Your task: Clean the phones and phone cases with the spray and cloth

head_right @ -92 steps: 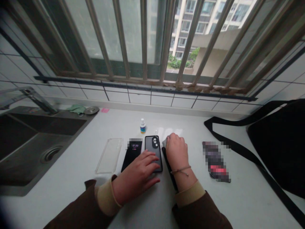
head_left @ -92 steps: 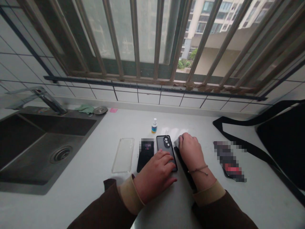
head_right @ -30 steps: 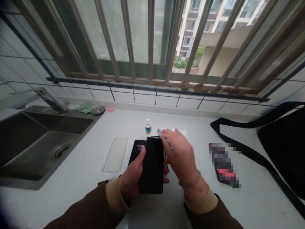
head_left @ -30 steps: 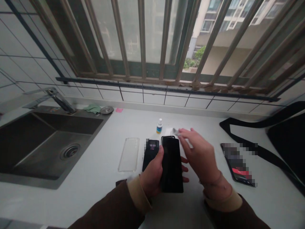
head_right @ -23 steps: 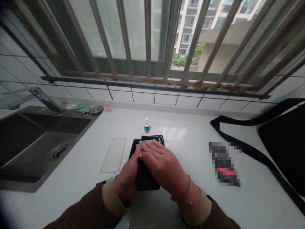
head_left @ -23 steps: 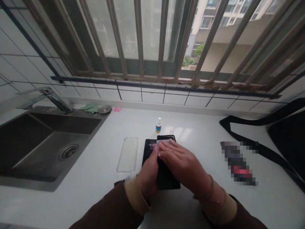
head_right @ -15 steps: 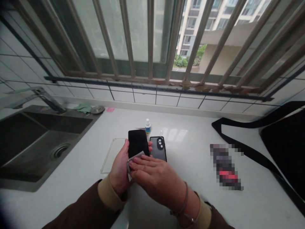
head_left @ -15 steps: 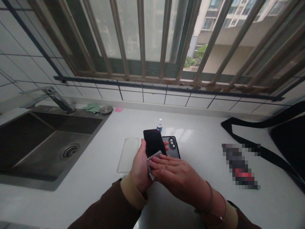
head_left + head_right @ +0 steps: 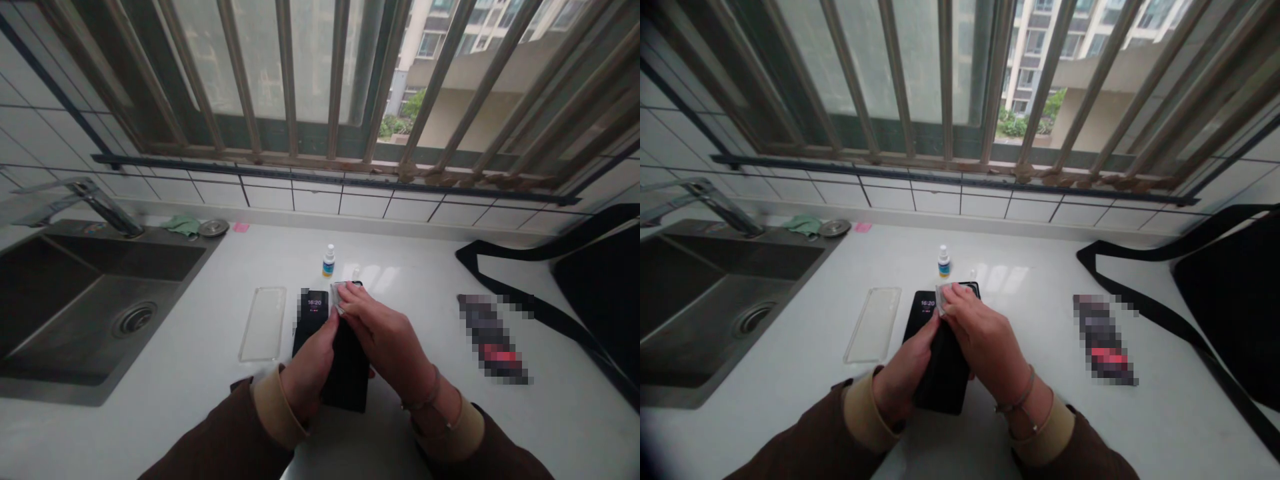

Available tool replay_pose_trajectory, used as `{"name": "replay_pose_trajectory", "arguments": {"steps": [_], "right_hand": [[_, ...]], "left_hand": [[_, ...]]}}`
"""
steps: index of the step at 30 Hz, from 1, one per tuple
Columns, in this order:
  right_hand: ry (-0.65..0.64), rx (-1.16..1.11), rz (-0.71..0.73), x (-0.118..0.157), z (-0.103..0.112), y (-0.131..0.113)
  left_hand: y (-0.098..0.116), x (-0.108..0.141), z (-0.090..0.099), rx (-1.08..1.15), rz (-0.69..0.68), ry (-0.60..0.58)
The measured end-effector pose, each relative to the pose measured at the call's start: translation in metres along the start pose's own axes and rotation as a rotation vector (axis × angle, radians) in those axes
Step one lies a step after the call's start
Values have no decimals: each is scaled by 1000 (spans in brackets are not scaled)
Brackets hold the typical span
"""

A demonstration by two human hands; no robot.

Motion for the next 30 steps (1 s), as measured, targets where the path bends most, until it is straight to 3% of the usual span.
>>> {"name": "replay_pose_trajectory", "arguments": {"steps": [3, 7, 10, 16, 20, 22, 30], "right_hand": [[-32, -70, 113, -1, -4, -10], [-150, -181, 284, 0, -12, -26], [-226, -281, 339, 0, -12, -36], [-220, -261, 384, -1, -11, -39], [-124, -147, 322, 1, -11, -29], [-81, -84, 261, 2, -10, -22], [104, 97, -89, 4, -3, 5]], "left_hand": [[15, 3, -4, 207, -159, -72], [33, 7, 5, 306, -96, 15], [47, 11, 15, 404, -187, 70], [53, 14, 15, 442, -234, 80], [38, 11, 2, 337, -110, -34], [30, 9, -2, 284, -111, -71], [25, 11, -5, -28, -394, -8]]}}
Point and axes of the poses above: each hand's wrist, its own x-axis away from the middle knuckle, its own z-axis out of the back of the hand, y = z × x, the point moved 3 cm from there along -x, towards the middle knuckle, and after that the axes turned 10 degrees about z, right-handed, at the moved point
